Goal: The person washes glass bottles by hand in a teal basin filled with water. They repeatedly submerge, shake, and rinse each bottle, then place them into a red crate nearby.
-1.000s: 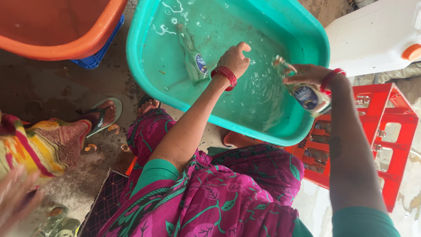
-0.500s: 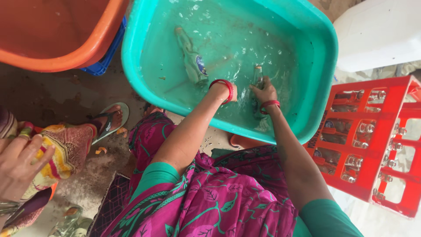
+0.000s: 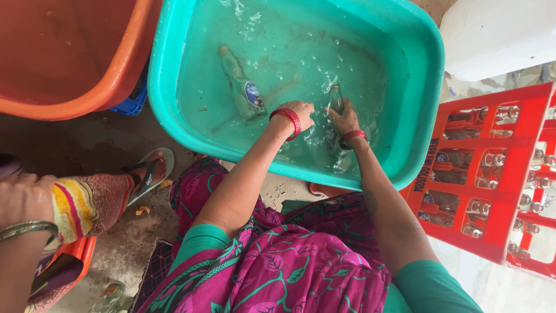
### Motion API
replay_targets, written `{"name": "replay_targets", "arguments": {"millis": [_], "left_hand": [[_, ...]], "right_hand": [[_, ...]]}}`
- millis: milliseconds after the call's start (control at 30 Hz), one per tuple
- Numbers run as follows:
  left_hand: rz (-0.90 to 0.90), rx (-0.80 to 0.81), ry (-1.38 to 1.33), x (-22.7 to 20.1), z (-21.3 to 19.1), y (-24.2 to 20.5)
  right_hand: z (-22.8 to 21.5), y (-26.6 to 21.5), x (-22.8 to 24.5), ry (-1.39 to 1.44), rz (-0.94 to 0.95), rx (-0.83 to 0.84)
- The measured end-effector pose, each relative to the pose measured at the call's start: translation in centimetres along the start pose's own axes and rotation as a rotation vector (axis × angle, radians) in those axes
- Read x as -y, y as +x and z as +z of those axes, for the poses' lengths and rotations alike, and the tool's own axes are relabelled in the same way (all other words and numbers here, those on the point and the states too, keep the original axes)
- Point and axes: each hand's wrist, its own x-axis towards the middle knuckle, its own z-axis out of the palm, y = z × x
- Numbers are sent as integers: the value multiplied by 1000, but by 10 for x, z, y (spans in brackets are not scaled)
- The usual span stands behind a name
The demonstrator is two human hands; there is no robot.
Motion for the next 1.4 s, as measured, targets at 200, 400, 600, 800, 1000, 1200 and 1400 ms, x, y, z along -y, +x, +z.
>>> {"name": "replay_targets", "arguments": {"millis": [200, 400, 600, 800, 1000, 1200, 1400], "left_hand": [[-33, 9, -10, 1, -4, -2], [-39, -154, -156, 9, 4, 8], [150, -495, -396, 22, 18, 36], [-73, -310, -476, 21, 12, 35], [-178, -647, -547, 14, -21, 18], [99, -854, -649, 3, -52, -4], [239, -685, -944, 11, -50, 13]], "right_hand": [[-23, -6, 13, 442, 48, 206], [-51, -18, 42, 578, 140, 452], [-37, -28, 71, 567, 50, 739], [-34, -34, 89, 484, -93, 693], [-17, -62, 124, -293, -476, 76], [-48, -30, 109, 113, -3, 416], [-57, -19, 56, 521, 120, 689]]}}
